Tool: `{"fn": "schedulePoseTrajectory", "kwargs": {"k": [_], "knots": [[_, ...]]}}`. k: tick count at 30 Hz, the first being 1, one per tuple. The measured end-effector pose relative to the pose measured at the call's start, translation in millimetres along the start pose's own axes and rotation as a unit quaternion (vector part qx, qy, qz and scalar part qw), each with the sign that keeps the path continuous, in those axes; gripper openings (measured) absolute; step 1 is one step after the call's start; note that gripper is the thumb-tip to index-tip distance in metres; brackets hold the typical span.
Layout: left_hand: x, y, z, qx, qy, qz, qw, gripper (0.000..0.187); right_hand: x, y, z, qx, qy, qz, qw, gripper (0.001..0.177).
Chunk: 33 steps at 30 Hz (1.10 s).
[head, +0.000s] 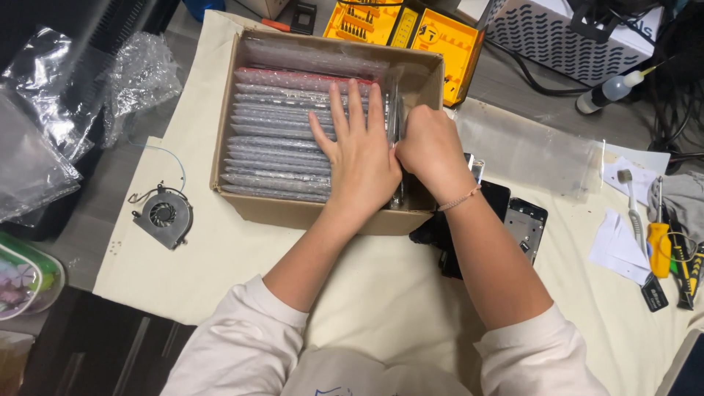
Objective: The person is peeling protective plastic films from various mobile phone components, such as screens and frames, and then carefully placing them into a cardboard box with bubble wrap dividers.
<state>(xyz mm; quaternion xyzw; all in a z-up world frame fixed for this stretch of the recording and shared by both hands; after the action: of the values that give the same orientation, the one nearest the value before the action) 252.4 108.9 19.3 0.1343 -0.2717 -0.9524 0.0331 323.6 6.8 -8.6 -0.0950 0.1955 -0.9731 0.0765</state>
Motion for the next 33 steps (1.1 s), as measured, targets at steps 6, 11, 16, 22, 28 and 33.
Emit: {"fn": "schedulePoseTrajectory", "kwargs": {"k": [6,11,16,22,28,33], "knots": [[-0.1,-1.2,7.8,0.111,-0.06,0.004,0.992,0.121,11.1,-8.2,6.3,-0.015,-0.086,-0.038,0.995,0.027],[3.6,3.7,6.3,0.087,-0.071,-0.009,0.994,0.122,41.5,-13.9,35.6,-0.063,-0.067,-0.047,0.995,0.031],[24.8,49.4,21.4,0.159,0.019,-0.138,0.977,0.07,102.8,16.2,78.6,-0.185,0.088,0.004,0.979,0.016],[42.5,113.9,-36.1,0.148,-0.042,-0.216,0.964,0.041,121.8,223.9,54.8,-0.234,0.188,-0.086,0.95,0.012],[71.1,154.9,-49.6,0.161,-0.074,-0.222,0.959,0.039,114.0,369.1,58.7,-0.094,0.299,-0.157,0.936,0.023],[86.1,162.9,-48.8,0.19,-0.081,-0.203,0.957,0.04,101.3,345.4,68.6,-0.04,0.302,-0.197,0.932,0.032]]}}
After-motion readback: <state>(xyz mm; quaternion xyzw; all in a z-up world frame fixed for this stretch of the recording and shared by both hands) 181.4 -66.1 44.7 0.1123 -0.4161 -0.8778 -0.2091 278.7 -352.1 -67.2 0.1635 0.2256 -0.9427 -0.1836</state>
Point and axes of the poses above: each hand's wrist, its own x-axis away from the middle knuckle, its own z-axis out of the back of the hand, y = z × x, the point moved 10 cm from there along -x, towards the middle knuckle, and after that the axes turned 2 degrees about y, right-handed, at the moved point
